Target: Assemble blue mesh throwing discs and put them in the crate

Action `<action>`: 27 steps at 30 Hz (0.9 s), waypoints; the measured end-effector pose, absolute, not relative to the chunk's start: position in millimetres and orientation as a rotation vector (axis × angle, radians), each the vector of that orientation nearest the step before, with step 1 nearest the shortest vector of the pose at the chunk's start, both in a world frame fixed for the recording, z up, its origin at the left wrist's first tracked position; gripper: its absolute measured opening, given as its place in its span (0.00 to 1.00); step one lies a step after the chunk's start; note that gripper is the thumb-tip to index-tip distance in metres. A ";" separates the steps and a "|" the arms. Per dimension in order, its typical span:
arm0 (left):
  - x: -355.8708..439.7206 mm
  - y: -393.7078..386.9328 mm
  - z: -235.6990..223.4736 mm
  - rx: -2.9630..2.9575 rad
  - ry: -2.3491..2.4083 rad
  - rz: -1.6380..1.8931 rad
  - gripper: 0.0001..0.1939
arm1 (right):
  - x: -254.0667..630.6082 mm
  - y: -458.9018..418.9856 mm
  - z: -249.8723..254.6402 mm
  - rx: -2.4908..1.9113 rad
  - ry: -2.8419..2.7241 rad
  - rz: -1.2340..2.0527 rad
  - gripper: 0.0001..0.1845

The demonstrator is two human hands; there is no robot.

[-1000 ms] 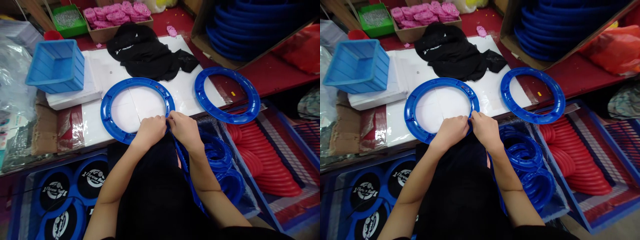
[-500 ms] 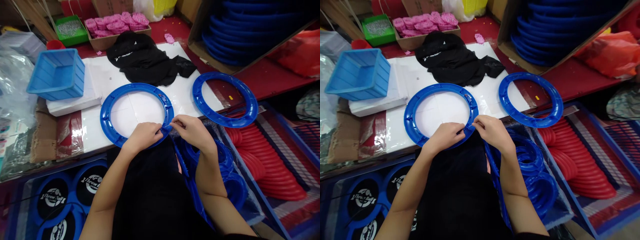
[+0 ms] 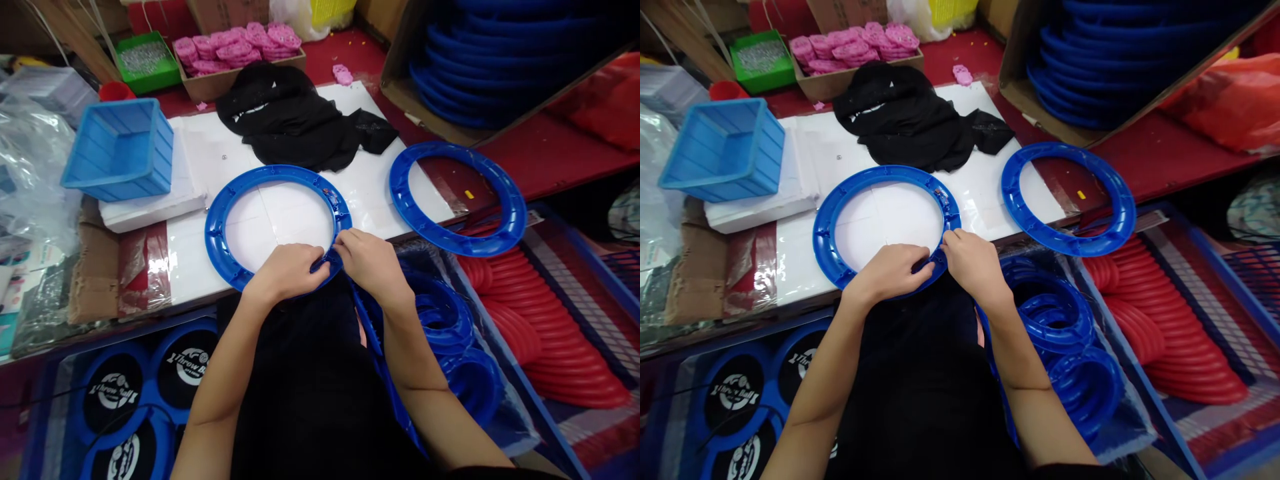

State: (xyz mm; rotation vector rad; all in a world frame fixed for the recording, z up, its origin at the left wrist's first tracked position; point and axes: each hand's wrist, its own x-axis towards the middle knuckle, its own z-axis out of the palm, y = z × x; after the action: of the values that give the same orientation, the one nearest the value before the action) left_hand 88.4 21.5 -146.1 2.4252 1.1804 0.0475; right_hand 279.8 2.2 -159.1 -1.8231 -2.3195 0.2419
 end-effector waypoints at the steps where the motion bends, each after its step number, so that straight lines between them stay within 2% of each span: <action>1: 91.7 21.7 -144.2 2.420 1.209 0.019 0.18 | 277.0 0.7 -157.7 -1.857 -2.326 0.227 0.07; 8: 117.3 24.3 -141.1 2.424 1.404 -0.108 0.18 | 269.9 -8.4 -151.4 -1.956 -2.302 0.270 0.10; 14: 108.6 23.2 -145.5 2.378 1.339 -0.033 0.15 | 300.4 -15.6 -154.6 -1.608 -2.007 0.716 0.06; 20: 105.6 22.8 -148.5 2.346 1.326 0.029 0.14 | 303.5 3.8 -149.2 -1.521 -1.945 0.709 0.06; 27: 105.8 23.1 -149.3 2.328 1.326 0.037 0.14 | 293.0 34.9 -143.1 -1.733 -2.141 0.701 0.09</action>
State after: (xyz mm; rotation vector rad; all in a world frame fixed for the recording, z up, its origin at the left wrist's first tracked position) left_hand 105.8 23.1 -149.3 2.3276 1.3263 0.0373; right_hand 293.0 34.9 -143.1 -1.7325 -2.1405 0.7009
